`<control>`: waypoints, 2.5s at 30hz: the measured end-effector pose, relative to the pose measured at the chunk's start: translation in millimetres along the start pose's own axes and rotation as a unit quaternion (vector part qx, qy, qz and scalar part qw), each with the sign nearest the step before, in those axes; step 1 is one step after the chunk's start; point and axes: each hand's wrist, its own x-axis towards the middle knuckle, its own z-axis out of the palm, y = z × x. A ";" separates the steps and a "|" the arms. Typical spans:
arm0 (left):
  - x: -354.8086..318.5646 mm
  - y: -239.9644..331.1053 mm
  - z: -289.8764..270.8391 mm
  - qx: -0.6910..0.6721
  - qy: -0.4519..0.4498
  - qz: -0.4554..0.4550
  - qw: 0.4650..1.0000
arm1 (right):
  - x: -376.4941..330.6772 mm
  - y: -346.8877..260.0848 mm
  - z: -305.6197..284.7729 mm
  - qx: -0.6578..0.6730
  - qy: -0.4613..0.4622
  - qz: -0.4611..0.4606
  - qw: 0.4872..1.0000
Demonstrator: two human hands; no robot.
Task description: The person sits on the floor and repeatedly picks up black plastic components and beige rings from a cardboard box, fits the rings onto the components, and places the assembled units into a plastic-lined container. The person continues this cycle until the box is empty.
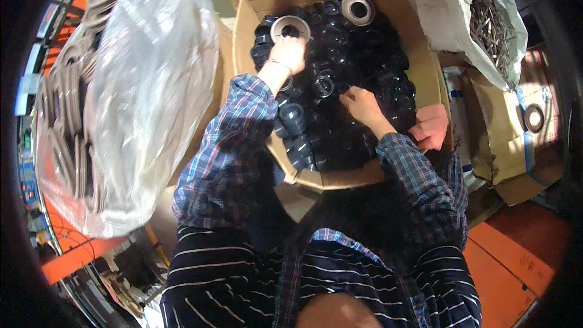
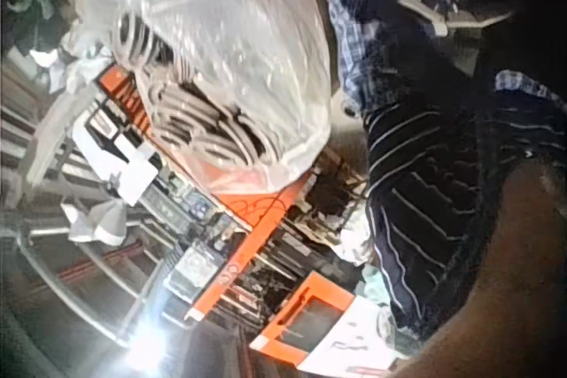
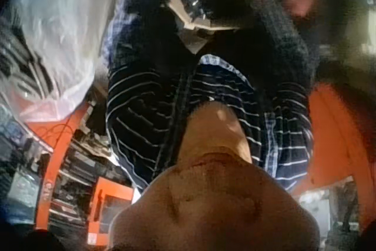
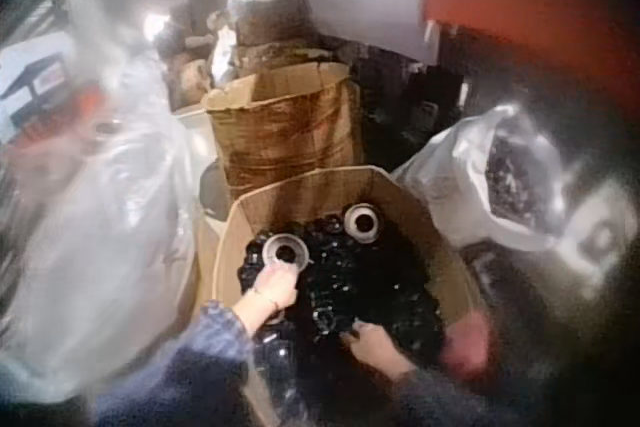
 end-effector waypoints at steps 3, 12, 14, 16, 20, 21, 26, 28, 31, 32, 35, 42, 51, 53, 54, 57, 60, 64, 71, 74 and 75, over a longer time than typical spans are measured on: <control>32.6 -29.4 50.5 0.047 0.014 0.025 0.998 | 40.4 16.6 3.7 -0.044 0.129 0.031 0.990; 34.9 -19.9 78.6 -0.010 -0.019 -0.123 0.992 | 100.3 59.3 35.3 -0.146 0.120 0.007 0.982; 30.2 -13.5 73.0 -0.022 -0.034 -0.138 0.990 | 95.3 60.9 34.0 -0.112 0.142 -0.016 0.983; 20.4 -7.8 67.3 -0.035 -0.036 -0.145 0.988 | 87.8 58.2 26.4 -0.039 0.146 0.005 0.988; -16.4 16.6 64.0 -0.089 0.037 -0.059 0.994 | 74.2 40.4 -4.2 0.114 0.160 0.055 0.979; -26.7 27.7 65.8 -0.085 -0.063 -0.090 0.990 | 68.0 35.8 -14.8 0.122 0.170 0.020 0.978; -73.5 88.1 73.6 -0.336 -0.078 -0.099 0.933 | 28.0 -0.2 -65.8 0.270 0.185 -0.042 0.944; -110.9 112.8 71.9 -0.377 -0.097 -0.057 0.919 | 1.0 -16.0 -83.1 0.258 0.206 -0.107 0.938; -145.6 132.3 48.2 -0.391 -0.182 -0.055 0.901 | -60.0 -28.7 -96.2 0.254 0.210 -0.185 0.926; -150.3 136.1 35.8 -0.437 -0.197 -0.088 0.873 | -80.5 -31.5 -95.8 0.259 0.197 -0.180 0.928; -168.9 141.8 -7.6 -0.522 -0.037 -0.108 0.845 | -131.8 -36.9 -86.3 0.200 0.199 -0.246 0.927; -214.8 162.8 -73.5 -0.841 0.053 -0.083 0.532 | -164.5 -55.4 -52.9 0.063 0.117 -0.404 0.905; -220.5 171.3 -92.0 -0.742 0.117 -0.111 0.651 | -170.0 -65.6 -62.0 0.027 0.173 -0.448 0.877; -221.3 168.2 -97.0 -0.747 0.107 -0.104 0.648 | -172.4 -66.3 -63.7 0.011 0.180 -0.446 0.877; -222.1 166.1 -99.6 -0.764 0.098 -0.093 0.631 | -173.2 -66.4 -64.5 -0.001 0.183 -0.452 0.873; -224.6 162.7 -104.1 -0.783 0.083 -0.073 0.612 | -173.5 -65.2 -66.0 -0.003 0.188 -0.456 0.870; -225.9 168.0 -101.2 -0.790 0.084 -0.108 0.597 | -171.0 -63.8 -62.8 0.047 0.173 -0.444 0.878; -225.9 187.3 -86.0 -0.703 0.135 -0.123 0.687 | -164.4 -63.9 -49.6 0.167 0.212 -0.344 0.899; -223.2 196.8 -64.8 -0.484 0.137 -0.047 0.863 | -151.8 -56.8 -48.8 0.553 -0.049 0.073 0.828; -216.9 186.4 -67.3 -0.675 0.139 -0.067 0.722 | -155.3 -54.2 -54.7 0.246 0.071 -0.072 0.964; -215.2 182.6 -69.9 -0.674 0.151 -0.074 0.719 | -157.7 -54.4 -55.7 0.156 0.140 -0.198 0.957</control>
